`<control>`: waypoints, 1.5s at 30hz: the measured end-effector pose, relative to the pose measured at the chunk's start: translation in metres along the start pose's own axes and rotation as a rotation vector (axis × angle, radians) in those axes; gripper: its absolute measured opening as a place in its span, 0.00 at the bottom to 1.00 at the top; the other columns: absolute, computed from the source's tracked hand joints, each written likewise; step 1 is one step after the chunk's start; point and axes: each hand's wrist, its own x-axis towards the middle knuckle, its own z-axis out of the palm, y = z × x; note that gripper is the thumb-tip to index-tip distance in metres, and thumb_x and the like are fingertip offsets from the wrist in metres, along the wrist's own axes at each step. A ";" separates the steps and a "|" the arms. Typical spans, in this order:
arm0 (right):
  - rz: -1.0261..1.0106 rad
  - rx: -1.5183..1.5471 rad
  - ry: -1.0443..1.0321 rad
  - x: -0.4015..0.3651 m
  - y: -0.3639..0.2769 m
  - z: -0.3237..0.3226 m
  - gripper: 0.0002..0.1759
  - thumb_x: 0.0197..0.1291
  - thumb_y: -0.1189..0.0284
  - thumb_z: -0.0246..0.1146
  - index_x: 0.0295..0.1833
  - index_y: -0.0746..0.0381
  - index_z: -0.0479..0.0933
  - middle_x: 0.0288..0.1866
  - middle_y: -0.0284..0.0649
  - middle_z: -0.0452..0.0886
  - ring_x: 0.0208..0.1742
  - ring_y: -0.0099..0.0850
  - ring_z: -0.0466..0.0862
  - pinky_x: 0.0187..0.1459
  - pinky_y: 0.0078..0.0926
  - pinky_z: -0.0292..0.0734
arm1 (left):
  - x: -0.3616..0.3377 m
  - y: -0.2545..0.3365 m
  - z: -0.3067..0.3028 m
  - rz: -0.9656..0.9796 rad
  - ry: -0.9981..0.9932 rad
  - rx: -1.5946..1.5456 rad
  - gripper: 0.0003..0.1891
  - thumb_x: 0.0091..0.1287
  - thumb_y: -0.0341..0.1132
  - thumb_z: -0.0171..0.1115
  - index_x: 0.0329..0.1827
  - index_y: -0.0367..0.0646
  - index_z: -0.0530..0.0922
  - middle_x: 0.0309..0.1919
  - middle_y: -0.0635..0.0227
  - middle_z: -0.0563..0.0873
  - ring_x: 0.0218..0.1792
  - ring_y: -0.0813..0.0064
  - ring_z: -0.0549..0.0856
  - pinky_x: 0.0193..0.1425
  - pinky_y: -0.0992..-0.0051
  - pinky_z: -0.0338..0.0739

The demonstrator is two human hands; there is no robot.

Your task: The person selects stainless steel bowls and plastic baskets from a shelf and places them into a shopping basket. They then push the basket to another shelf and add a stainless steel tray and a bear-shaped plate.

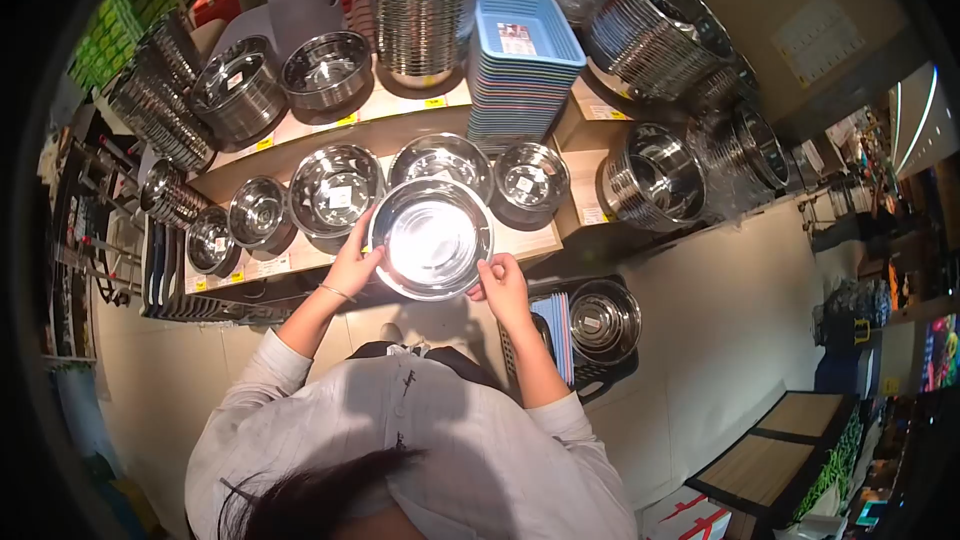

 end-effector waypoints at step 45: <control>0.008 0.292 0.307 0.060 0.019 0.101 0.12 0.56 0.77 0.58 0.36 0.65 0.60 0.34 0.46 0.75 0.35 0.36 0.81 0.35 0.25 0.80 | 0.096 -0.032 -0.013 -0.099 -0.232 0.019 0.40 0.55 0.31 0.59 0.62 0.26 0.41 0.18 0.58 0.79 0.16 0.69 0.81 0.23 0.74 0.76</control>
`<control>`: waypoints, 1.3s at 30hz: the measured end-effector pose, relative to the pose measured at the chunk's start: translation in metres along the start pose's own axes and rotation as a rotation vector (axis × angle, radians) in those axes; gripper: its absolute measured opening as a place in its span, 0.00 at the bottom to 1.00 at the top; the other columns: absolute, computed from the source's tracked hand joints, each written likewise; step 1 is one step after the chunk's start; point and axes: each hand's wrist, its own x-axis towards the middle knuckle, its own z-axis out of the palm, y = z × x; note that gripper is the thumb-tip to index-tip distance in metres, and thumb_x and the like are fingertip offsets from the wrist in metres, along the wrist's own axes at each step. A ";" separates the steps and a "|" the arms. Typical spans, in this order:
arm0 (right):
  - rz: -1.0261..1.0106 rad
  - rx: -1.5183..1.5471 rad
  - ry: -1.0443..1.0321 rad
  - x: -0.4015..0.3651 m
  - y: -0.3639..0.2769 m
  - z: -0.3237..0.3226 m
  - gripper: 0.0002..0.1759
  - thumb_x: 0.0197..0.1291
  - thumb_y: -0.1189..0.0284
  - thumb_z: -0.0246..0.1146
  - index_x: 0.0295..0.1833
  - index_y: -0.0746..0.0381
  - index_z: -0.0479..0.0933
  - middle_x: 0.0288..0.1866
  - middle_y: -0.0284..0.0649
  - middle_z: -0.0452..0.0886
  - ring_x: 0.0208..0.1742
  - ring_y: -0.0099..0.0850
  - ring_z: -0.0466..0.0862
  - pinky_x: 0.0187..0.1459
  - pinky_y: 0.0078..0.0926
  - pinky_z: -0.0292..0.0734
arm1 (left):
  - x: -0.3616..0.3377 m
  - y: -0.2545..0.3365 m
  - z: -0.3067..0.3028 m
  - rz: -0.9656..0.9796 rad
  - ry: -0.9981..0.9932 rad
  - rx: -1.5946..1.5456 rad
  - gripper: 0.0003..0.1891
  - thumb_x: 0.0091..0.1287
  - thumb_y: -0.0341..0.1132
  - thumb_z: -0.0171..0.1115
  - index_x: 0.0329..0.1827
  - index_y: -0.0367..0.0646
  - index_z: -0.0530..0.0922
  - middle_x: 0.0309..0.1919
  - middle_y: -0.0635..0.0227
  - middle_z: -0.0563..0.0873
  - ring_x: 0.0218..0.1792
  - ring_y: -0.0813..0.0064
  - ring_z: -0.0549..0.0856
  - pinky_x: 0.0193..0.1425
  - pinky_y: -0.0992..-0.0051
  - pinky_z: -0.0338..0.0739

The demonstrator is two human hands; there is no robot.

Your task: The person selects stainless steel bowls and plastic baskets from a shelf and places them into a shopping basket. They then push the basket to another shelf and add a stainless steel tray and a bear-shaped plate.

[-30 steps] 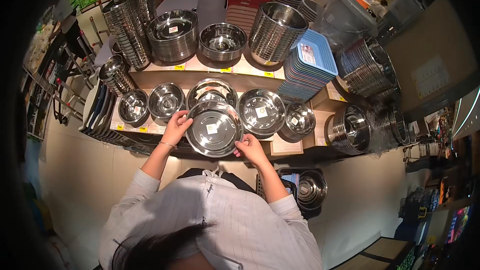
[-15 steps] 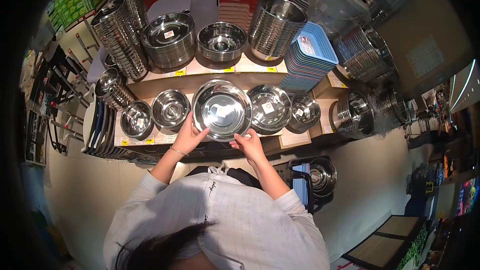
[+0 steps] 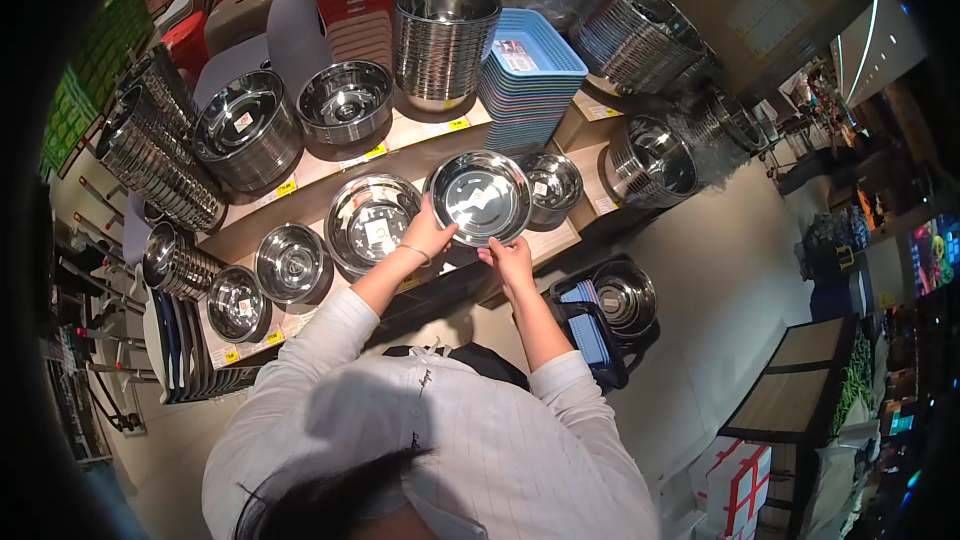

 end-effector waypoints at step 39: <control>-0.204 -0.302 -0.662 0.039 -0.067 0.372 0.11 0.57 0.71 0.57 0.32 0.69 0.67 0.25 0.44 0.76 0.24 0.31 0.79 0.28 0.22 0.78 | -0.055 0.020 -0.279 0.157 0.997 0.358 0.31 0.56 0.41 0.59 0.59 0.31 0.63 0.59 0.39 0.60 0.30 0.65 0.82 0.47 0.72 0.74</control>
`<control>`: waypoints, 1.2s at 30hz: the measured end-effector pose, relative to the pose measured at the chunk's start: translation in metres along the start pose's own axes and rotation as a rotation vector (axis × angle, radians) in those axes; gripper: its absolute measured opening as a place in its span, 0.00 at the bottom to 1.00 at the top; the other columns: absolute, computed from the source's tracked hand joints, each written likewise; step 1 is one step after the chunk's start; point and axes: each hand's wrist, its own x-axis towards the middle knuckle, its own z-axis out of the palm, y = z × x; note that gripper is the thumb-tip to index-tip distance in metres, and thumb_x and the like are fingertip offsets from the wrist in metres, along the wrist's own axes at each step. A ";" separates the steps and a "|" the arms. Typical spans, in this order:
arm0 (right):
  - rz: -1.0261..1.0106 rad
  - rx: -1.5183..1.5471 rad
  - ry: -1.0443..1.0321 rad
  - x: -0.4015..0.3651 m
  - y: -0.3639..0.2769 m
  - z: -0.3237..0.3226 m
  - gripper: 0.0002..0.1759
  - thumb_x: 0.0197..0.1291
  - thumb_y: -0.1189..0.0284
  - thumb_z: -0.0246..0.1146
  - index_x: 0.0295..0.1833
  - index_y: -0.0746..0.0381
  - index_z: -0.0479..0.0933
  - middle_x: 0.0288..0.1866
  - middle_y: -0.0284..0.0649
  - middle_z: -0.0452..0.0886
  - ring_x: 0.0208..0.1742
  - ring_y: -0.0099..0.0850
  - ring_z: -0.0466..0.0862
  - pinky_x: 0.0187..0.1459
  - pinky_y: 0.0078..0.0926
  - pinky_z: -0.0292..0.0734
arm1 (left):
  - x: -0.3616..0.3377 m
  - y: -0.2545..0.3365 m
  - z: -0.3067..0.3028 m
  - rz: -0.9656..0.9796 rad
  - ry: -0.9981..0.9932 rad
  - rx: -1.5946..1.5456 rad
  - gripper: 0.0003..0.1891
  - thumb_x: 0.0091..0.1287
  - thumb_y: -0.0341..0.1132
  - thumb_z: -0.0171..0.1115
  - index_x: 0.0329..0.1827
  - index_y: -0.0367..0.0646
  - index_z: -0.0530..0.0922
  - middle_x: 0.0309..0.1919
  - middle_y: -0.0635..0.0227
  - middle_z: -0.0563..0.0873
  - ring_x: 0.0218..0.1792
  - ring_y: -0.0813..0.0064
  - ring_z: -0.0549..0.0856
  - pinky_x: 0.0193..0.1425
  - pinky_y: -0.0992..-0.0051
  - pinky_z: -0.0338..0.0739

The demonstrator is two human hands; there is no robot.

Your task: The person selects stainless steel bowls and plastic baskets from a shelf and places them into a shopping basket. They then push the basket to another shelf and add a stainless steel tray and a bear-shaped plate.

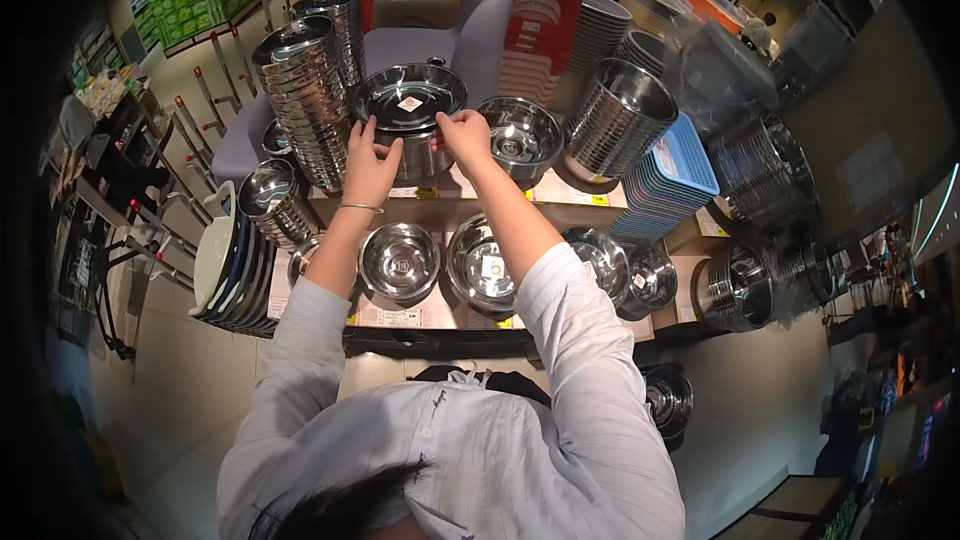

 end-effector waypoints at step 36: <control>0.121 -0.290 0.860 -0.431 0.120 -0.386 0.10 0.58 0.69 0.56 0.29 0.66 0.71 0.17 0.37 0.76 0.16 0.21 0.74 0.20 0.19 0.67 | -0.339 0.224 0.223 0.453 -1.091 -0.424 0.10 0.56 0.25 0.54 0.42 0.39 0.75 0.40 0.65 0.76 0.28 0.73 0.78 0.32 0.79 0.73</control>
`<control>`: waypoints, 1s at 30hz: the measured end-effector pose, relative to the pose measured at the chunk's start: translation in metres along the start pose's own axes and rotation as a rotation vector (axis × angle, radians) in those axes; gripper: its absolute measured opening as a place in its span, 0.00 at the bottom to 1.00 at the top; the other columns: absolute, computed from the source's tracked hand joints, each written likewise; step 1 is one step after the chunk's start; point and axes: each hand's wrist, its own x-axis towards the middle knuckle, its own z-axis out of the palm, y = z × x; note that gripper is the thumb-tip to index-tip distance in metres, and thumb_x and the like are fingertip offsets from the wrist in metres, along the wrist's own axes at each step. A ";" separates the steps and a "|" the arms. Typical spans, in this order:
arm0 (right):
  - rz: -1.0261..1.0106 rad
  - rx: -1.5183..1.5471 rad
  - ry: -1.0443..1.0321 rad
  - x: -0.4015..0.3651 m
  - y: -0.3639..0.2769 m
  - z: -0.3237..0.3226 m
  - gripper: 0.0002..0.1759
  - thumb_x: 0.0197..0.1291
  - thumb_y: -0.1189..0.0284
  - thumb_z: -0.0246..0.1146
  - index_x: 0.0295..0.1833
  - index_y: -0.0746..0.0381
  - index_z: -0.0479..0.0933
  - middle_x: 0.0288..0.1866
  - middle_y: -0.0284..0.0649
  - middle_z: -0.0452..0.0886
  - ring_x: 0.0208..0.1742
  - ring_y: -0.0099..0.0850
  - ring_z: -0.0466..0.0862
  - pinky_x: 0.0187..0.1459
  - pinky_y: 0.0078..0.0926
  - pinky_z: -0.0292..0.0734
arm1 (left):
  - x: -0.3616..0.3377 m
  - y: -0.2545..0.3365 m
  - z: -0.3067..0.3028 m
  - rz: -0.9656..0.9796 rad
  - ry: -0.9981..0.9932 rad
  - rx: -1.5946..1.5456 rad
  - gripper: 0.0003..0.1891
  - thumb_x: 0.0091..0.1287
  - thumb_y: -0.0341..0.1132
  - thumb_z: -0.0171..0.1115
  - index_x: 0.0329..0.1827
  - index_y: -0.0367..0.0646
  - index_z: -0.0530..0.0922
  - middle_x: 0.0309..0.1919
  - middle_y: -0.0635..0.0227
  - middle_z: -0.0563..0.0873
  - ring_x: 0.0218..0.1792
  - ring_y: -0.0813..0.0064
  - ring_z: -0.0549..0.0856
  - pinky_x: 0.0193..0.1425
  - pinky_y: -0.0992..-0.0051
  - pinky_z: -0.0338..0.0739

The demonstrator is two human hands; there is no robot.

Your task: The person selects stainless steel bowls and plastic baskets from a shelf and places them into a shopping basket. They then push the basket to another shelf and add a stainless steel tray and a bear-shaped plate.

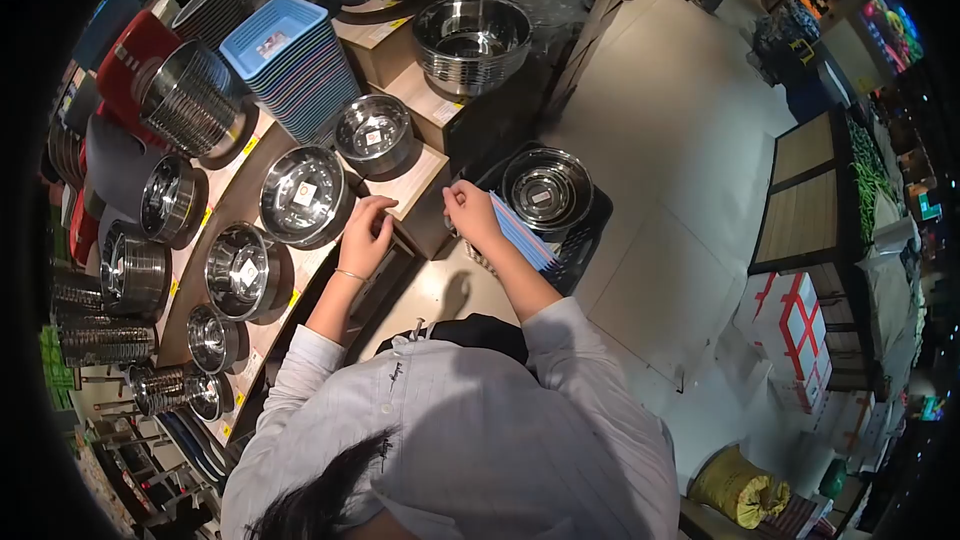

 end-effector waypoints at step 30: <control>0.296 -1.120 -0.337 0.106 0.371 -0.153 0.16 0.52 0.74 0.50 0.48 0.62 0.72 0.50 0.40 0.74 0.59 0.34 0.69 0.62 0.36 0.58 | 0.131 -0.241 0.463 0.230 -1.307 0.496 0.12 0.52 0.26 0.53 0.40 0.38 0.76 0.42 0.55 0.79 0.47 0.60 0.77 0.51 0.67 0.72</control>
